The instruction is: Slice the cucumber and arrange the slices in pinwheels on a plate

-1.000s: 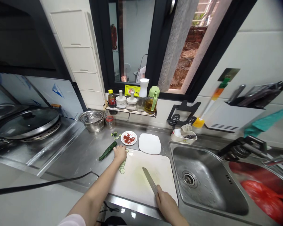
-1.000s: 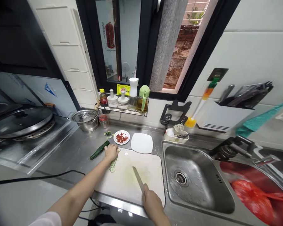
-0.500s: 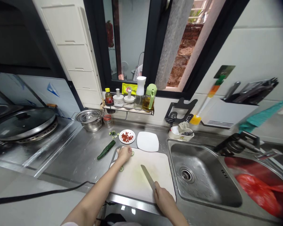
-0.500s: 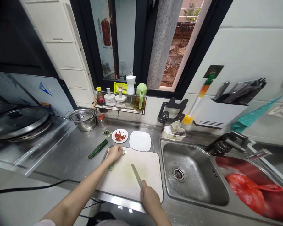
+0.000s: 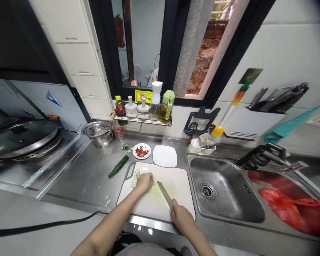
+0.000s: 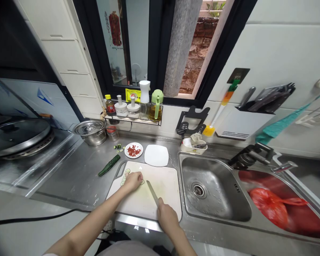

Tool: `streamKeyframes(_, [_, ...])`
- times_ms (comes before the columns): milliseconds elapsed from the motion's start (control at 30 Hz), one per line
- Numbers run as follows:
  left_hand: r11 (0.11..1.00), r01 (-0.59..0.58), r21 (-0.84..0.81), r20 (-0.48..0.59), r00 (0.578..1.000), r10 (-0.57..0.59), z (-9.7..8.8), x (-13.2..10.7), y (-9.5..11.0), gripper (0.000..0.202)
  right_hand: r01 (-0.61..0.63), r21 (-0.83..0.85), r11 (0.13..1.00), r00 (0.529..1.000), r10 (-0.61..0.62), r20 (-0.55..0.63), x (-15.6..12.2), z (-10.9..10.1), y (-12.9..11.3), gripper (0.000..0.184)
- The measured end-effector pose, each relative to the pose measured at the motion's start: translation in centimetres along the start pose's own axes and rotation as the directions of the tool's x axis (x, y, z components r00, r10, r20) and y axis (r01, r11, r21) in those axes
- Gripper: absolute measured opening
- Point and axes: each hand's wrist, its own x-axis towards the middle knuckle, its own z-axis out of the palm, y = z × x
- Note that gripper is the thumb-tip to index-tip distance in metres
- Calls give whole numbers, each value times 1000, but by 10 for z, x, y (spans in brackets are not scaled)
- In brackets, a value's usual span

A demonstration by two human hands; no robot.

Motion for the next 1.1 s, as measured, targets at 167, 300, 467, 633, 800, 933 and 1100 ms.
streamKeyframes(167, [995, -30, 97, -27, 999, 33, 4, 3, -5, 21, -3, -27, 1000, 1000, 3, 8, -3, -2, -5, 37])
streamKeyframes(300, [988, -36, 153, -34, 999, 42, 5, 4, -10, 20, -14, -50, 999, 1000, 14, 17, -5, -6, -10, 34])
streamKeyframes(467, [994, 26, 104, -18, 1000, -24, -2, 6, -15, 19, 4, -69, 998, 1000, -4, 11, -6, -9, -11, 31])
streamKeyframes(633, [993, 57, 100, -4, 998, -57, -5, 11, -19, 14, 41, -62, 997, 999, -42, -17, -4, -11, -14, 26])
streamKeyframes(800, [990, 87, 111, 5, 996, -88, -5, 16, -17, 9, 95, -95, 991, 995, -98, -32, -2, -14, -21, 25])
streamKeyframes(933, [989, 93, 116, 12, 995, -95, -4, 20, -18, 9, 106, -130, 986, 994, -107, -6, -1, -18, -24, 27])
streamKeyframes(1100, [988, 94, 119, 17, 995, -97, -3, 24, -20, 9, 114, -145, 983, 993, -113, 16, 0, -20, -25, 26])
